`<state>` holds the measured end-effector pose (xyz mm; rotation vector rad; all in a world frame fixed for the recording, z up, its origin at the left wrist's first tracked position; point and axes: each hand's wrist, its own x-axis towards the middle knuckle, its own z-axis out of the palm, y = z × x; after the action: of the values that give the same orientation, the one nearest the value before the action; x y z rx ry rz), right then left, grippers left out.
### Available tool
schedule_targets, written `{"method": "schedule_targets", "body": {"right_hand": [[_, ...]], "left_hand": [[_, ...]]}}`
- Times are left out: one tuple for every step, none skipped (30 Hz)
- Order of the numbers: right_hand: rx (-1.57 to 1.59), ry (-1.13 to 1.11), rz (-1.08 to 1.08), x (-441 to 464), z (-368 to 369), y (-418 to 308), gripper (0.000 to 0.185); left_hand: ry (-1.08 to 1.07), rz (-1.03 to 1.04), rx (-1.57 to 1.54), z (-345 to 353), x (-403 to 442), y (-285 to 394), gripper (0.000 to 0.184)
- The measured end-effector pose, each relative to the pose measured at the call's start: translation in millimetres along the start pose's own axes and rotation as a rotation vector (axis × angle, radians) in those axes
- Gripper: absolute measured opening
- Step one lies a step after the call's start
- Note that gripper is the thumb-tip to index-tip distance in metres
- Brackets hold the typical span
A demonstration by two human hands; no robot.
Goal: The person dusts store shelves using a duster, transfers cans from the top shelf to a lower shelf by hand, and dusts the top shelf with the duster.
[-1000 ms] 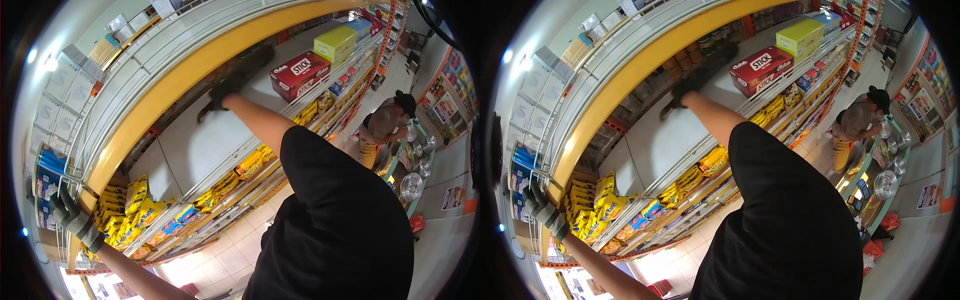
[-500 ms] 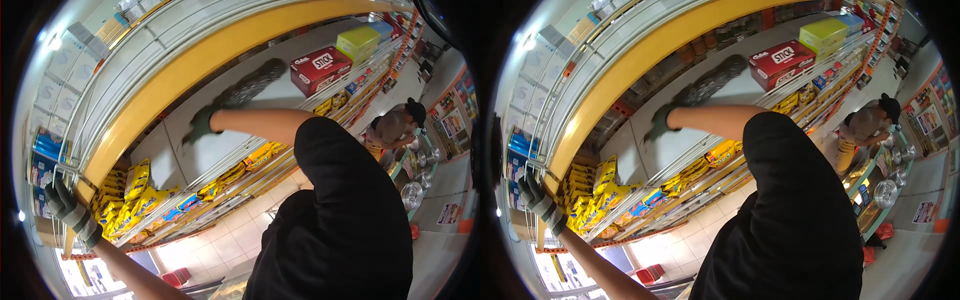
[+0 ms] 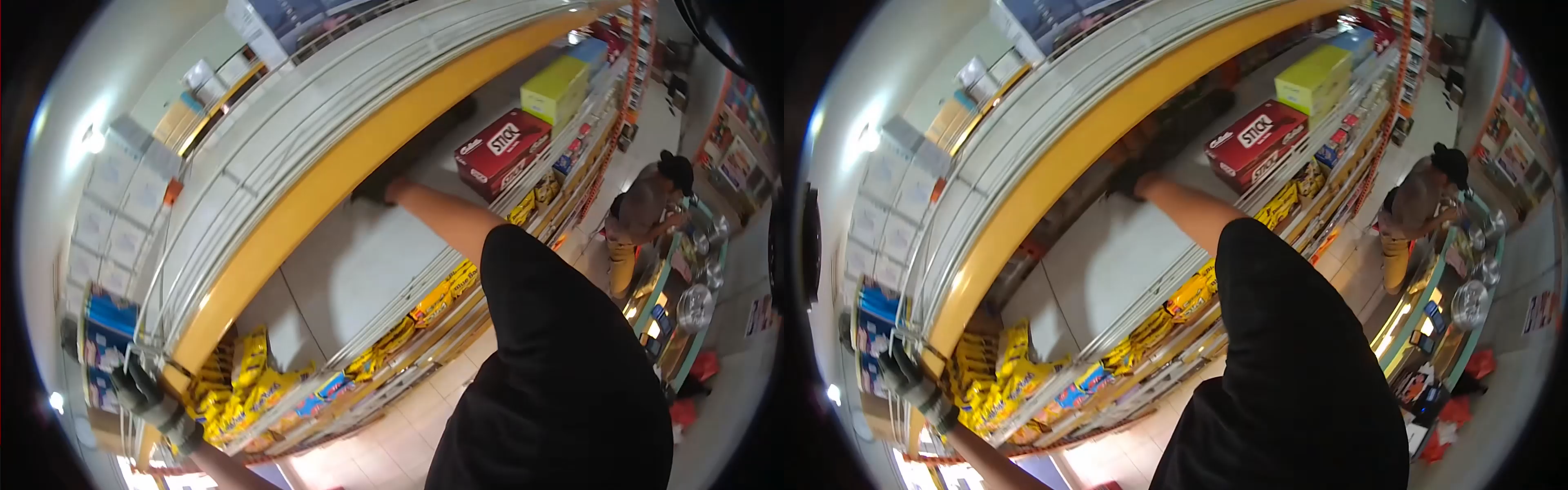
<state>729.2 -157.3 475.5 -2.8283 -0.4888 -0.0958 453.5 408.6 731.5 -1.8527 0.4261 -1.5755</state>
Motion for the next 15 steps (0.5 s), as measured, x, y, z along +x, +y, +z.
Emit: {"method": "schedule_targets", "body": {"right_hand": [[0.020, -0.016, -0.078, -4, 5, -14, 0.050], [0.030, -0.027, -0.180, -9, 10, -28, 0.048], [0.037, -0.036, -0.315, -18, 15, -46, 0.047], [-0.005, -0.124, -0.415, -42, 0, -69, 0.047], [-0.046, -0.213, -0.517, -56, -10, -81, 0.047], [-0.044, -0.212, -0.511, -58, -11, -80, 0.047], [-0.024, -0.282, -0.534, -60, -13, -78, 0.051], [-0.002, -0.351, -0.558, -63, -15, -77, 0.056], [0.001, -0.349, -0.557, -61, -19, -66, 0.056], [0.007, -0.300, -0.420, -54, -24, -49, 0.055], [0.021, -0.249, -0.283, -48, -29, -32, 0.054], [-0.006, -0.165, -0.173, -39, -31, -9, 0.053], [-0.065, -0.039, -0.055, -31, -31, 15, 0.052], [-0.123, 0.059, 0.047, -27, -31, 34, 0.052], [-0.165, 0.113, 0.136, -28, -36, 46, 0.051]], "left_hand": [[0.008, 0.025, 0.008, -2, 1, 1, 0.039], [0.019, 0.034, 0.000, -2, 3, 1, 0.040], [0.026, 0.038, -0.007, -2, 4, 0, 0.042], [0.039, 0.041, -0.022, -3, 6, 1, 0.043], [0.037, 0.034, -0.044, -3, 5, 0, 0.044], [0.035, 0.028, -0.065, -2, 4, -1, 0.044], [0.000, -0.012, -0.109, -1, 2, -1, 0.044], [-0.017, -0.029, -0.132, 0, 1, -2, 0.044], [-0.035, -0.046, -0.153, 1, 1, -3, 0.044], [-0.009, -0.011, -0.115, 2, 1, -3, 0.044], [0.017, 0.023, -0.074, 1, 1, -4, 0.043], [0.020, 0.023, -0.071, 0, 1, -6, 0.043], [-0.007, 0.017, -0.059, 0, 0, -6, 0.043], [-0.013, 0.014, -0.056, 2, 0, -5, 0.042], [-0.020, 0.011, -0.052, 3, 1, -4, 0.042]]}}
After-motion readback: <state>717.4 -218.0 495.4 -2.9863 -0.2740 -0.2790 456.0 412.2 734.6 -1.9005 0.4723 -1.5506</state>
